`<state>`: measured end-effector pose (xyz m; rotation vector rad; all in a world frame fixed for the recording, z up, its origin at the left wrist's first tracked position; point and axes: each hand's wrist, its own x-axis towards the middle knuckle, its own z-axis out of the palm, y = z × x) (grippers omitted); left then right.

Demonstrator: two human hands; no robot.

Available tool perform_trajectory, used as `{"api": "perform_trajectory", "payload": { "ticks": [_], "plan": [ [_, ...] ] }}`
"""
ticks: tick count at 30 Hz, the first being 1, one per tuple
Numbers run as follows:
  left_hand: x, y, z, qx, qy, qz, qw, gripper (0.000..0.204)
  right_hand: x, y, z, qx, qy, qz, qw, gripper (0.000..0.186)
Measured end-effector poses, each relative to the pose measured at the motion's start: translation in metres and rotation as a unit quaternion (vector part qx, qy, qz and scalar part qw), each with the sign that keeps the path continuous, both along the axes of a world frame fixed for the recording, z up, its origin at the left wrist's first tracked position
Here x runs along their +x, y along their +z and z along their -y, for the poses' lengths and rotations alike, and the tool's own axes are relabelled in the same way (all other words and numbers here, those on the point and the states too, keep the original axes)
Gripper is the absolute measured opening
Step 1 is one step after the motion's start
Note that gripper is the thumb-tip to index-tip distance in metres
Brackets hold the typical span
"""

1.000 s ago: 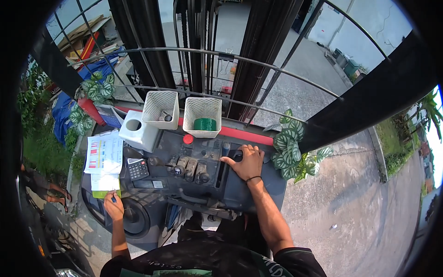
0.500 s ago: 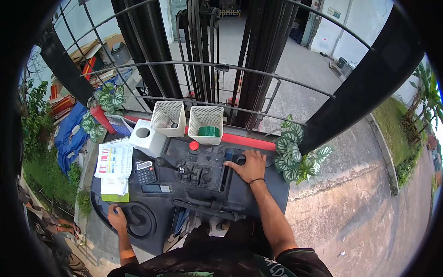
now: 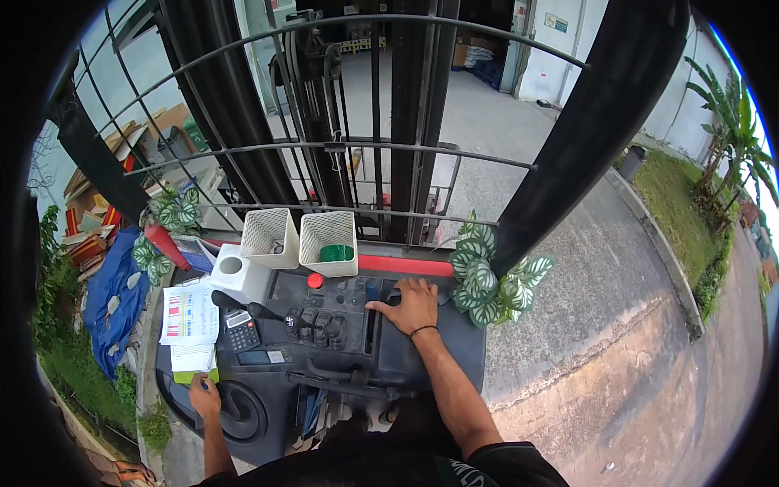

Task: Operating a forklift to transport goods in a logistics environment.

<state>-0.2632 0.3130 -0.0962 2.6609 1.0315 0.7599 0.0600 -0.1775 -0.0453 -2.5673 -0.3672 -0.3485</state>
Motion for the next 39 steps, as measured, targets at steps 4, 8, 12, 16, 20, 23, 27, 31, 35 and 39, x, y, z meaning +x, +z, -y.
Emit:
{"api": "perform_trajectory", "payload": {
  "ticks": [4,8,12,16,20,23,27,31,35,39],
  "plan": [
    [0.023,0.004,0.017,0.001,-0.008,-0.008,1.0,0.018,0.008,0.006,0.011,-0.002,-0.004,0.006,1.0,0.084],
    [0.021,-0.001,0.007,0.004,-0.048,0.015,0.999,0.018,0.012,0.004,0.006,-0.004,-0.004,0.004,1.0,0.082],
    [0.004,-0.003,-0.002,0.012,-0.006,0.026,1.0,0.017,0.013,0.007,0.006,-0.008,0.002,-0.009,1.0,0.083],
    [-0.025,-0.003,0.008,0.01,0.017,0.041,0.999,0.018,0.001,0.001,0.014,0.005,-0.001,-0.002,1.0,0.083],
    [-0.053,-0.006,0.015,0.013,0.054,0.016,0.998,0.023,0.008,0.009,0.017,0.007,-0.003,0.0,1.0,0.085],
    [-0.071,-0.017,0.022,0.031,0.047,0.025,0.998,0.025,0.007,0.005,0.02,0.005,-0.008,-0.002,1.0,0.086],
    [-0.094,-0.015,0.051,0.021,0.063,0.037,0.997,0.032,0.012,0.008,0.026,0.013,0.008,-0.016,1.0,0.087],
    [-0.089,0.005,0.102,0.018,0.041,0.063,0.997,0.039,0.01,0.0,0.035,0.011,0.001,-0.013,1.0,0.087],
    [-0.113,-0.009,0.115,-0.001,0.053,0.029,0.998,0.041,0.012,0.004,0.04,0.015,0.006,-0.01,1.0,0.087],
    [-0.114,-0.043,0.116,0.059,0.024,0.021,0.998,0.035,0.019,-0.002,0.042,0.024,0.009,0.018,1.0,0.086]
  ]
}}
